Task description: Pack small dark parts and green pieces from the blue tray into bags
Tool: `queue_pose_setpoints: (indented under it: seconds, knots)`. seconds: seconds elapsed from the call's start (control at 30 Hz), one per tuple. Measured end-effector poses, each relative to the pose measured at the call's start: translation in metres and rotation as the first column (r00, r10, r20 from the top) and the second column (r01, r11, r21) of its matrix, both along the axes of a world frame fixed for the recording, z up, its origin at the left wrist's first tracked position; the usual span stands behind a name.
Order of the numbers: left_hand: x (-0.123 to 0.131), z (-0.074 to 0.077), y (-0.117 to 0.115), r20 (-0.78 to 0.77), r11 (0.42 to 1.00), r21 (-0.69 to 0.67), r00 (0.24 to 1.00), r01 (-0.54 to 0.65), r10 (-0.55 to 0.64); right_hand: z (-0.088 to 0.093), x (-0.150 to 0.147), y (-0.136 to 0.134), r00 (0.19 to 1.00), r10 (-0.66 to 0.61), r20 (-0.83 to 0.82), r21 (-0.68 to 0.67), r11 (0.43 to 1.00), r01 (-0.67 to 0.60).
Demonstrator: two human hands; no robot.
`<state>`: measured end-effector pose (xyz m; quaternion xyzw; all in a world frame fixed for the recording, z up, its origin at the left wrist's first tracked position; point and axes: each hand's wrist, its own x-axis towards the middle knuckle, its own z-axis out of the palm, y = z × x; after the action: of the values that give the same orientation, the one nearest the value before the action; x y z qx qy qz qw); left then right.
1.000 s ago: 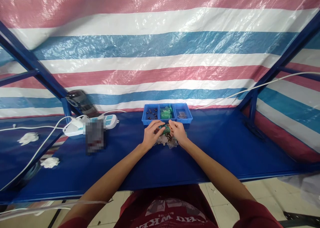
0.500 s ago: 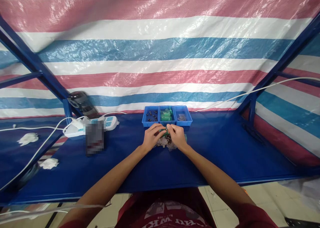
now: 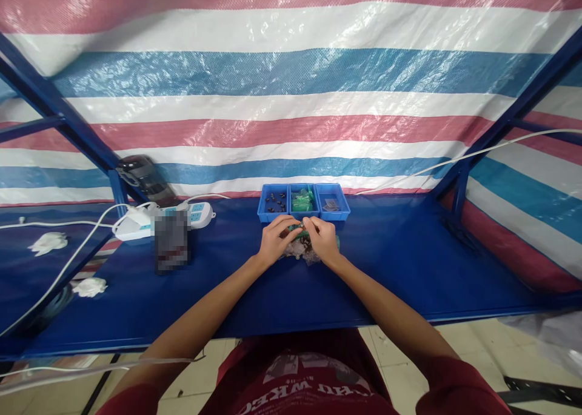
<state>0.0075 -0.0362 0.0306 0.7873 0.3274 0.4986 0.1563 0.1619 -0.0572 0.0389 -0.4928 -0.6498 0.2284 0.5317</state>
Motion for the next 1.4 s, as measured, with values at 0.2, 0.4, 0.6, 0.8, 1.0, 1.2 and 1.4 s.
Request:
queue_pose_setpoints:
  seconds: [0.2,0.4,0.6,0.8,1.0,1.2,1.4]
  knots:
    - [-0.0008,0.0001,0.0011,-0.003,1.000,0.006,1.000,-0.009,0.009,-0.0016,0.0002,0.0018,0.999,0.035,0.020,-0.002,0.999,-0.035]
    - [-0.0002,0.0036,0.0000,0.019,0.998,-0.015,0.998,-0.065,0.065,-0.0002,0.0018,0.0022,1.000,0.006,-0.015,-0.001,1.000,-0.006]
    - [-0.0021,0.0026,0.0039,0.113,0.986,-0.159,0.992,-0.043,0.062,0.0017,0.0033,-0.0010,0.997,0.077,-0.007,0.083,0.994,-0.076]
    - [-0.0015,-0.0025,0.0095,0.258,0.952,-0.288,0.966,0.100,-0.024,-0.0010,0.0034,0.0010,0.993,0.117,0.020,0.065,0.991,-0.118]
    - [0.0004,-0.0037,0.0086,0.295,0.935,-0.311,0.952,0.174,-0.079,-0.0002,0.0043,0.0014,0.991,0.134,0.020,0.080,0.988,-0.136]
    - [0.0012,-0.0029,0.0072,0.257,0.942,-0.296,0.963,0.159,-0.082,-0.0005,0.0028,0.0006,0.993,0.117,0.006,0.074,0.990,-0.117]
    - [0.0009,-0.0021,0.0053,0.193,0.963,-0.251,0.980,0.101,-0.052,0.0025,0.0031,-0.0015,0.990,0.108,-0.088,0.014,0.994,-0.108]
